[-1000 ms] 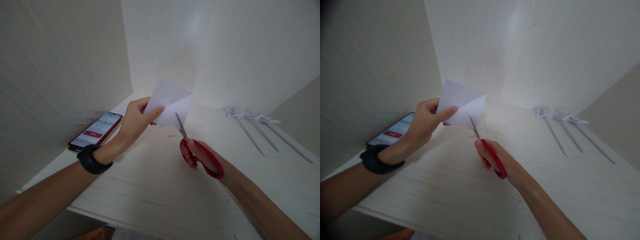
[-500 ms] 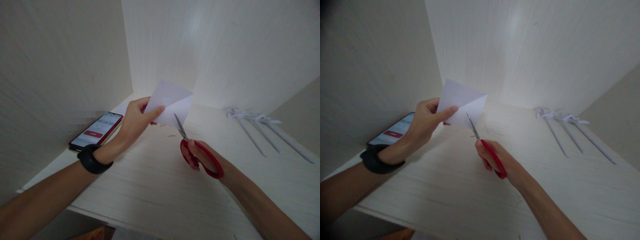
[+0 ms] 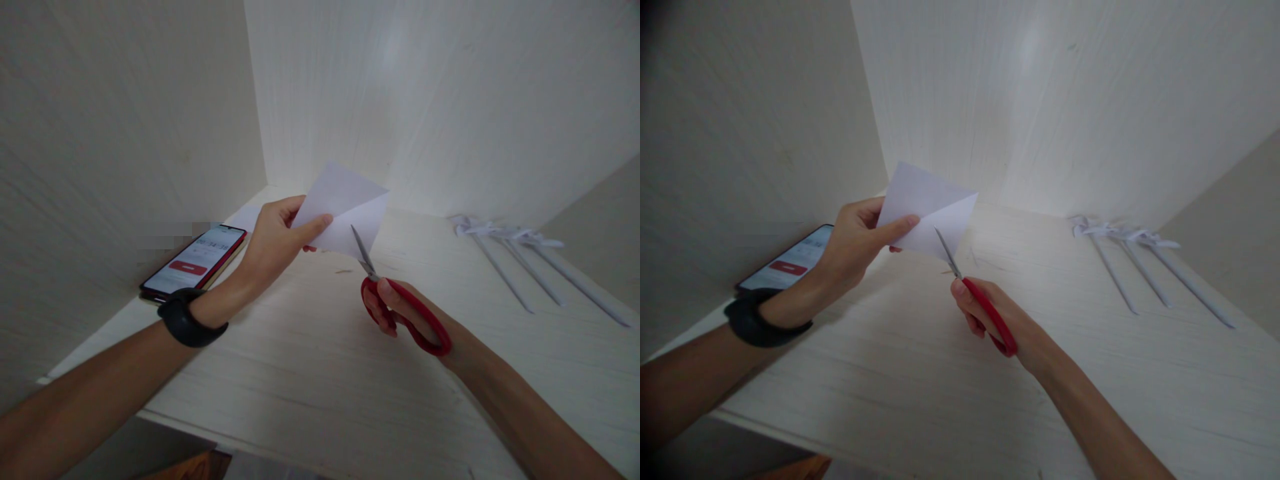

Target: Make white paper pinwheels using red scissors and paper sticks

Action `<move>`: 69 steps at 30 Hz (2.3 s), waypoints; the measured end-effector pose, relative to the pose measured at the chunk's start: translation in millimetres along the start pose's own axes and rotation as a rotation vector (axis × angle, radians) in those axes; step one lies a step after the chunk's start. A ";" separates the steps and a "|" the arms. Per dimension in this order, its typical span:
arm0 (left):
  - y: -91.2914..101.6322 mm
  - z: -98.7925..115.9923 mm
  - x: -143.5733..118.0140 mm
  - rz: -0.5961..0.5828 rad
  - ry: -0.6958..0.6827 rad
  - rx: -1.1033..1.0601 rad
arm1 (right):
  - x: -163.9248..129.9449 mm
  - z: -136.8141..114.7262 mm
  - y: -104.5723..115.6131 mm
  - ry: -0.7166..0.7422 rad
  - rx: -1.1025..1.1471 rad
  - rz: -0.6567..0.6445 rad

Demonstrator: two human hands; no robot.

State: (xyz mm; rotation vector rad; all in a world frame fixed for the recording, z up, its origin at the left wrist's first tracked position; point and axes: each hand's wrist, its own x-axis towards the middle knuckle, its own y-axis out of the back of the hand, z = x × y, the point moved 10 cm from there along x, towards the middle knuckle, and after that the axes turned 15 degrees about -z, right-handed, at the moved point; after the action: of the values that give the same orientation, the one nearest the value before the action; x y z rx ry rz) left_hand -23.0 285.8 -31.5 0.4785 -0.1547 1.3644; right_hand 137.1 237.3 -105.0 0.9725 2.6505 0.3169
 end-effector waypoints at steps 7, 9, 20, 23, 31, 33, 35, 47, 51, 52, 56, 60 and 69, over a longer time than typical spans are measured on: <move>0.4 -3.0 2.7 -0.009 -0.022 0.007 | -0.3 -1.3 1.3 -0.021 -0.027 0.009; 0.5 -2.6 2.8 -0.006 -0.022 0.016 | -0.7 -2.3 1.1 -0.023 -0.028 0.012; 0.5 -1.6 2.2 -0.005 -0.026 0.015 | 0.5 -0.1 1.7 0.053 -0.014 0.000; 0.0 -1.0 2.2 -0.009 -0.030 0.004 | 0.0 1.2 2.2 0.058 -0.013 0.004; 0.3 0.1 1.2 0.001 -0.023 -0.006 | 2.0 4.1 3.6 0.047 0.004 0.019; 0.3 1.3 0.8 0.003 -0.022 -0.009 | 2.7 4.7 3.3 0.048 0.010 0.014; 0.6 1.1 0.8 0.006 -0.016 -0.011 | 2.8 4.7 3.1 0.050 0.012 0.013; -2.9 -5.3 2.0 -0.046 -0.019 0.026 | -1.2 -2.1 3.8 -0.010 0.028 0.060; -3.8 -3.9 1.4 -0.052 -0.022 0.034 | -0.9 -2.8 3.2 0.004 -0.010 0.048; -3.8 -3.6 1.2 -0.051 -0.021 0.034 | -0.7 -2.3 3.1 0.005 -0.016 0.044; -4.1 -4.3 0.7 -0.050 -0.006 0.030 | -0.3 -1.2 3.4 0.015 -0.030 0.039; -3.6 -4.6 0.7 -0.043 -0.004 0.031 | 0.3 0.1 4.2 0.011 -0.028 0.039; -5.2 -4.7 1.1 -0.052 0.003 -0.008 | -0.6 0.8 3.4 0.035 0.006 0.043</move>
State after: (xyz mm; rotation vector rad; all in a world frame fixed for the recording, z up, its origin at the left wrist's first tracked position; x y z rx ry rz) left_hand -18.5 288.1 -36.5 0.4711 -0.1446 1.3128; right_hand 139.9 239.6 -104.7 1.0369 2.6664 0.3386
